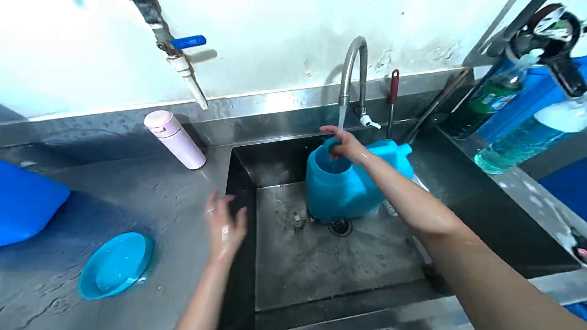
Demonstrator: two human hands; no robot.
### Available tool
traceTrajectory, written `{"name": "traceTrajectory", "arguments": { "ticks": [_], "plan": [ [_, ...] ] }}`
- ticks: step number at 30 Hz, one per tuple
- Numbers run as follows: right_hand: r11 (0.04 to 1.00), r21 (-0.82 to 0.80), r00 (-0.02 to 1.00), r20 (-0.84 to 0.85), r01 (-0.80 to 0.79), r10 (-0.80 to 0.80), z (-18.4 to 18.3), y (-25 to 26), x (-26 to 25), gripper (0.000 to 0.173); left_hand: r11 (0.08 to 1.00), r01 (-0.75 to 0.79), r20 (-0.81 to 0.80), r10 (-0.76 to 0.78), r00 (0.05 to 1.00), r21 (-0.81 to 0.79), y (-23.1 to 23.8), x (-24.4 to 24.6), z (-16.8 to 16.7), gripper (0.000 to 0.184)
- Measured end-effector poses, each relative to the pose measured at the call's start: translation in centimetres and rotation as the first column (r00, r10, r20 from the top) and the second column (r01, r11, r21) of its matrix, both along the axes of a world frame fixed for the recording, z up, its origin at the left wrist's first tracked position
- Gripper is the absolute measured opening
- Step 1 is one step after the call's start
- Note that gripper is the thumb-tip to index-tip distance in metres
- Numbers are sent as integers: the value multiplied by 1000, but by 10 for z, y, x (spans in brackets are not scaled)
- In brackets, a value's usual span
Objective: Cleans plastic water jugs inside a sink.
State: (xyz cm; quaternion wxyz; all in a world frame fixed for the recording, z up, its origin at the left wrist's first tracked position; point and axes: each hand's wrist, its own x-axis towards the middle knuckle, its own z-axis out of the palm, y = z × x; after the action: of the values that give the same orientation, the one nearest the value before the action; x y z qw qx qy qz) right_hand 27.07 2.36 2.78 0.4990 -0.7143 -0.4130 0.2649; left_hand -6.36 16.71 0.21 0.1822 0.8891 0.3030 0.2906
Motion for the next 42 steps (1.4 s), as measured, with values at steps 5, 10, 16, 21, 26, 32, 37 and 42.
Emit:
{"name": "traceTrajectory", "arguments": {
  "ticks": [5,10,16,21,26,32,37,42],
  "plan": [
    [999,-45,988,-154,6,-13,-19,24,19,28,630,149,188,-4,982,-762,-79,170,37,46],
    [999,9,981,192,-35,33,-13,-13,67,40,506,151,266,163,950,-849,-93,260,28,34],
    [959,-192,971,-80,206,-225,-67,-41,192,70,922,-125,-376,-24,926,-365,-95,281,-2,40],
    [979,-37,971,136,201,-194,-67,-116,206,61,944,-200,-655,-22,755,-261,-108,297,2,33],
    [902,17,901,34,431,-432,-77,-133,104,32,934,-207,-516,28,856,-293,-90,257,-6,34],
    [983,49,759,643,-176,104,-16,-24,29,29,852,-231,-266,114,957,-469,34,140,-35,33],
    [983,-163,558,809,-88,184,19,34,5,36,847,-222,-260,103,960,-484,61,122,-57,31],
    [958,96,652,714,270,-255,-32,-49,42,32,892,-170,-351,14,936,-419,5,168,-22,29]
  ]
}}
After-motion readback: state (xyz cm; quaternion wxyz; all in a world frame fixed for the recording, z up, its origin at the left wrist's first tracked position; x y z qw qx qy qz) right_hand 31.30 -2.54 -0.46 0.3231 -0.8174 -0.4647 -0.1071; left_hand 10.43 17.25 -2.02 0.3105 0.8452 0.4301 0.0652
